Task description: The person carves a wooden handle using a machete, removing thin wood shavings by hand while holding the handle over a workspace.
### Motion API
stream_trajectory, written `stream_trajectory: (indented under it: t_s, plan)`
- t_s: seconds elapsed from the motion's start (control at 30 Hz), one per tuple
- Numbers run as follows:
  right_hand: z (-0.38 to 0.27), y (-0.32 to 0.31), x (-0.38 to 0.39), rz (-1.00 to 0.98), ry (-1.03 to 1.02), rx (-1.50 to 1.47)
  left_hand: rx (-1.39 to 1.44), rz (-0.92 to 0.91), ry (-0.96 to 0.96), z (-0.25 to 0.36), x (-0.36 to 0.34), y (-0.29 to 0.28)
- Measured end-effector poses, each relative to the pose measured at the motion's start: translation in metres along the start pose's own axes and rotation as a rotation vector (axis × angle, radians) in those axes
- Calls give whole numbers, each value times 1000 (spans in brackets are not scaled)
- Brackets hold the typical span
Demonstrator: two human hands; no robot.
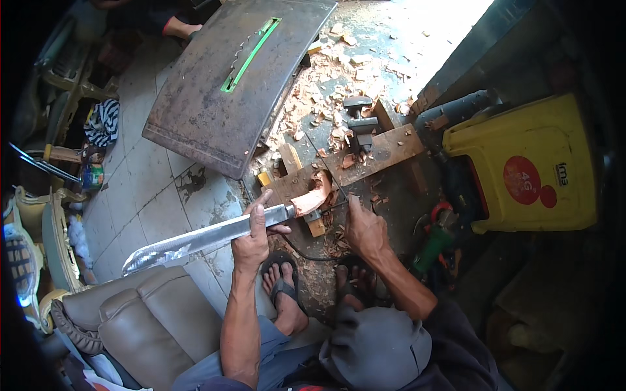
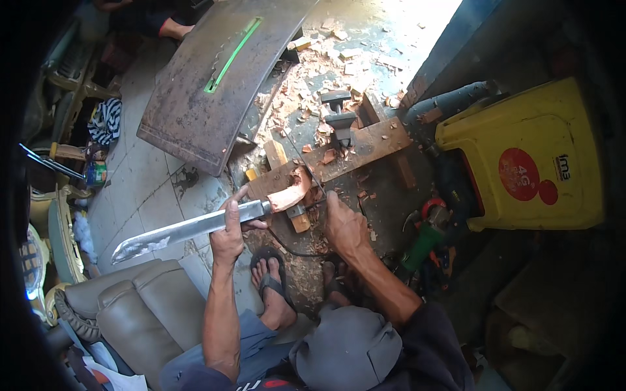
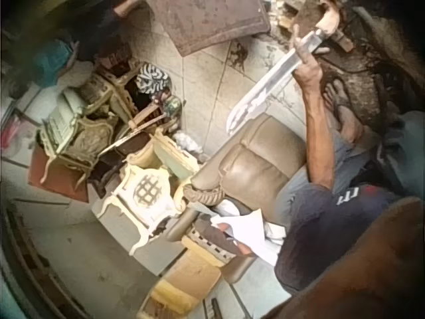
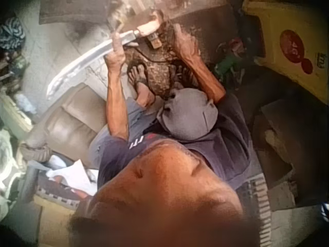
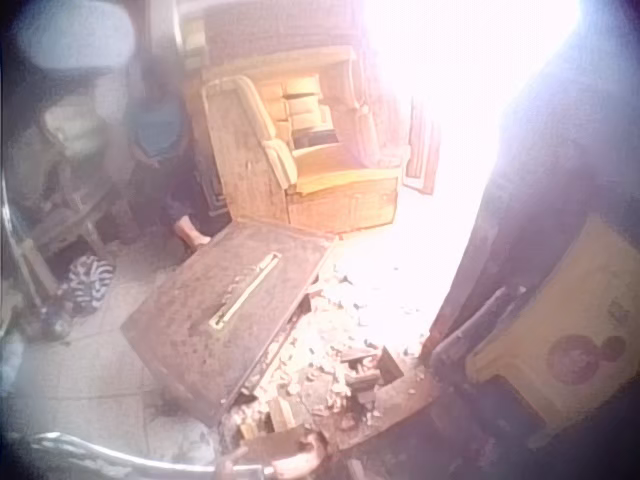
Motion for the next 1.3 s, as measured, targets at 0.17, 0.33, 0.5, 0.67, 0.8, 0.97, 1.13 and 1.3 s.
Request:
stream_trajectory:
  t_s: [0.17, 0.33, 0.5, 0.67, 0.8, 0.97, 1.13, 1.3]
  plan:
    - [-27, -34, 7, 375, -104, -267, 48, 44, -33, -5, 2, -5]
    - [-3, -2, -5, -21, 9, 57, -16, -14, 33, -3, -8, -6]
    - [-12, -18, 8, 342, -72, -107, 41, -30, -28, -15, -2, 2]
    - [-5, -18, -1, 33, 30, 103, -9, -29, 38, -12, -7, 3]
    - [-9, -24, 6, 433, -130, -107, 4, -6, -30, -13, -3, 5]
    - [6, -14, 1, 20, 17, 68, 23, -33, 42, -6, -2, 6]
    - [9, -3, 2, 35, 31, 57, 2, -17, 10, -8, -6, 5]
    - [-1, -17, 0, 106, -29, -44, 30, -10, 5, -10, -4, 2]
Point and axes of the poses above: each hand's wrist, its own x-axis away from the middle knuckle, its own y-axis out of the palm, z = x × y, the point moved 3 cm from there along -x, towards the middle knuckle, and after that the axes turned 10 degrees about x, right-handed, at the moved point
